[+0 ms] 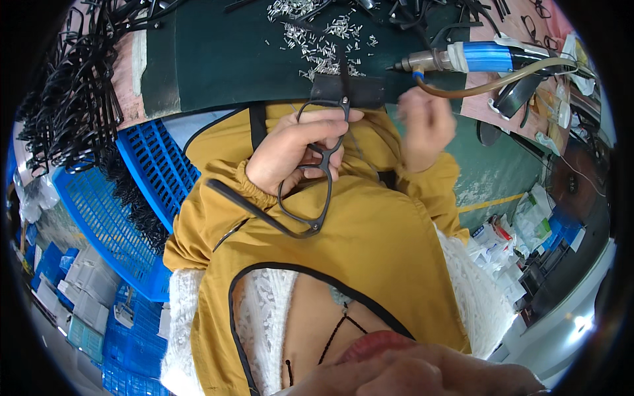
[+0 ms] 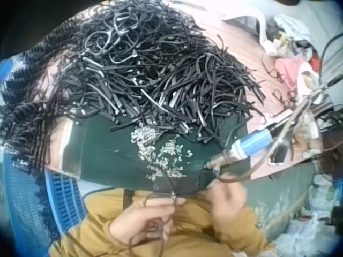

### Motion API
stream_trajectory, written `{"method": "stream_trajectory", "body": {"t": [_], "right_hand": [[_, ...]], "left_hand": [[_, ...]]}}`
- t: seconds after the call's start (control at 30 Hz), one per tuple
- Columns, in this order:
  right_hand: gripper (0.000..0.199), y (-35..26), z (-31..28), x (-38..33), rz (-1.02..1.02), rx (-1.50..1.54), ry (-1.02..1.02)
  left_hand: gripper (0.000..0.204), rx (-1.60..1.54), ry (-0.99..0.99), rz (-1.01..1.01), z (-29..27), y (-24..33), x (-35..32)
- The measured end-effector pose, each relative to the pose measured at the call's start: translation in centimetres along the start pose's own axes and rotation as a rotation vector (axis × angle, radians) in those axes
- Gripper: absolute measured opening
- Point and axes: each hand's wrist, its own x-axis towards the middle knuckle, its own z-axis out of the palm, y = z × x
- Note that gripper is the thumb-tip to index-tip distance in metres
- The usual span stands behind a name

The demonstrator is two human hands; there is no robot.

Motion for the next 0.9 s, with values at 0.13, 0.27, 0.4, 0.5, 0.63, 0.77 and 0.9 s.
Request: {"method": "stream_trajectory", "body": {"t": [0.13, 0.27, 0.4, 0.5, 0.63, 0.77, 0.9], "right_hand": [[0.018, -0.7, 2.3, 0.1, -0.024, 0.187, -0.214], [0.011, -0.2, 2.2, 3.8, 0.084, 0.139, -0.522], [0.007, 0.2, 2.4, 4.8, 0.137, 0.223, -0.499], [0.007, 0.5, 2.6, 3.9, -0.232, 0.011, -0.425], [0.009, 1.1, 2.8, 3.7, -0.054, 0.156, -0.378], [0.013, 1.4, 2.8, 3.2, 0.030, 0.129, -0.447], [0.016, 1.6, 0.6, 1.2, -0.156, 0.107, -0.302]], "left_hand": [[0.036, 0.182, 0.035, -0.001, 0.0, 0.4, 0.0], [0.036, 0.304, 0.017, 0.022, 0.1, 0.7, 0.3], [0.033, 0.219, 0.045, 0.088, 0.2, 0.3, 0.5], [0.030, 0.167, 0.055, 0.118, 0.3, -0.3, 0.6], [0.030, 0.136, 0.093, 0.145, 0.6, -0.6, 1.0], [0.031, 0.190, 0.094, 0.120, 0.9, 0.1, 0.5], [0.039, 0.206, 0.075, 0.131, 1.4, 1.1, -0.9]]}}
